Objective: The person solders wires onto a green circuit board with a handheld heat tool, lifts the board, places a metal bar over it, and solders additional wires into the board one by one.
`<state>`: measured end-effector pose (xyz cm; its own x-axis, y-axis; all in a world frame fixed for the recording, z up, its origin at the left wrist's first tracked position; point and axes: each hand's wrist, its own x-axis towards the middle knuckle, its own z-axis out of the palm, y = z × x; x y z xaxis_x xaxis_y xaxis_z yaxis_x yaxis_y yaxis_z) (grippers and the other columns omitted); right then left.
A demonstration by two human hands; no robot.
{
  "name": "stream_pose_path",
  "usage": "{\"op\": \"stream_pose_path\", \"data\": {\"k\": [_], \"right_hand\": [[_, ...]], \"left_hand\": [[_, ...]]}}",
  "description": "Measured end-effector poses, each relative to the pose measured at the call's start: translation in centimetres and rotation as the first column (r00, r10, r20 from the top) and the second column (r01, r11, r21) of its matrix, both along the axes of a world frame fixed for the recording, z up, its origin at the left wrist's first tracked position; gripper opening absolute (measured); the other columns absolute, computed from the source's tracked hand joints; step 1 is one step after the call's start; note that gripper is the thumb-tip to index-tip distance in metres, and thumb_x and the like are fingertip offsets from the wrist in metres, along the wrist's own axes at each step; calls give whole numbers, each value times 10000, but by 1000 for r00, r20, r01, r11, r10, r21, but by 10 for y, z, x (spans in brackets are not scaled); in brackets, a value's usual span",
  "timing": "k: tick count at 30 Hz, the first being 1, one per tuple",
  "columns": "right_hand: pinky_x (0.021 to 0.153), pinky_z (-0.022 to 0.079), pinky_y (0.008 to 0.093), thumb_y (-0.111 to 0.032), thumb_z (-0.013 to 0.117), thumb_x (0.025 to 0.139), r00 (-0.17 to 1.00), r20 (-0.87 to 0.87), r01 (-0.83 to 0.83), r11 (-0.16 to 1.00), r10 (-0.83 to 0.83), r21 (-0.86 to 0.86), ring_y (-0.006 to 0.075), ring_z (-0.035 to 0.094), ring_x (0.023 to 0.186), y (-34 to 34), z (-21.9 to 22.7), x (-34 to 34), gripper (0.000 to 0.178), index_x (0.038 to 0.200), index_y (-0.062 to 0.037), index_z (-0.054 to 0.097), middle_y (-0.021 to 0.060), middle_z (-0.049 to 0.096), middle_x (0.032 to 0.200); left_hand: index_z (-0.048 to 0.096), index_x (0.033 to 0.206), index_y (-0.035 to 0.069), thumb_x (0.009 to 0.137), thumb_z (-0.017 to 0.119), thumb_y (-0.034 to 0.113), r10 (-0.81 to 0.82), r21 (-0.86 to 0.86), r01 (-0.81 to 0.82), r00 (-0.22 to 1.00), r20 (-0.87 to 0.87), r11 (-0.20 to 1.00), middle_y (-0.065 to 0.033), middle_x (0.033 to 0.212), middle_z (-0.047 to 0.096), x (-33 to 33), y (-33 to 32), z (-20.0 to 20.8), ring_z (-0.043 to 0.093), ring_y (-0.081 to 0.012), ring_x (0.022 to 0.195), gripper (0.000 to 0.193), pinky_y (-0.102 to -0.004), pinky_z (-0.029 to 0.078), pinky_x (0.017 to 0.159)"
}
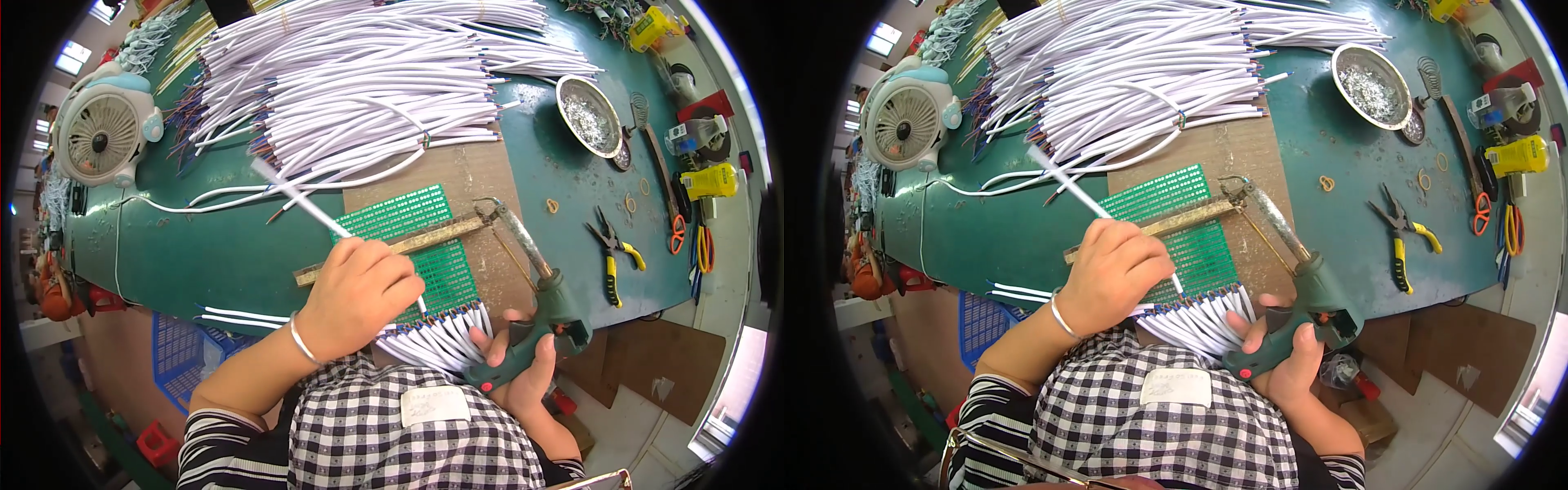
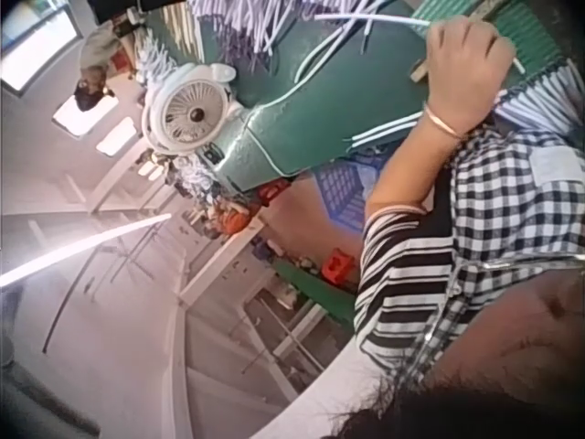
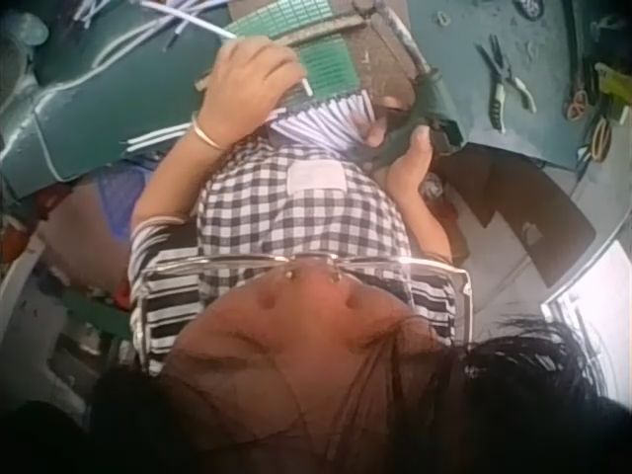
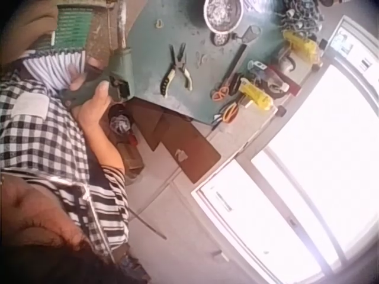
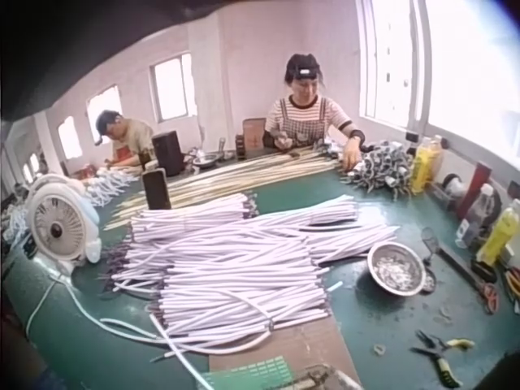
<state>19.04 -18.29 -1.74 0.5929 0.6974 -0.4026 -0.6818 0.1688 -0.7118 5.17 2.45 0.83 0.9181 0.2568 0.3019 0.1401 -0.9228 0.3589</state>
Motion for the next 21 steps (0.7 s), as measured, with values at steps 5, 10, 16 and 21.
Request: {"op": "stream_pose_path", "data": {"k": [5,10,16,21], "right_hand": [[830,542,518,-455,535,899,999,27,32,999,-32,7,184,575,630,4,4,-2,550,1222,-35,384,155,520,1137],[839,540,510,-442,518,912,999,14,45,998,-45,36,181,577,633,4,4,-2,545,1235,-29,371,155,519,1146],[835,545,472,-445,448,944,998,61,-3,1000,1,28,149,526,603,4,3,-2,479,1260,-91,383,92,535,1141],[840,543,474,-441,446,945,998,58,8,999,-10,37,149,525,610,3,2,-2,475,1264,-95,381,95,527,1145]], "left_hand": [[617,798,128,659,724,166,64,-2,-64,994,88,998,-3,848,565,-8,0,-10,513,-221,854,179,-374,394,748],[649,854,128,676,738,227,5,-184,-8,1000,-19,983,-1,870,564,-23,-15,1,513,-213,875,222,-372,381,773],[676,917,129,662,769,222,-7,-229,-9,997,-71,973,2,870,574,-28,-27,-7,514,-216,890,287,-369,363,805],[673,933,122,665,764,193,15,-292,-28,999,-46,956,-5,876,580,-29,-28,-11,513,-220,890,292,-369,361,804]]}}
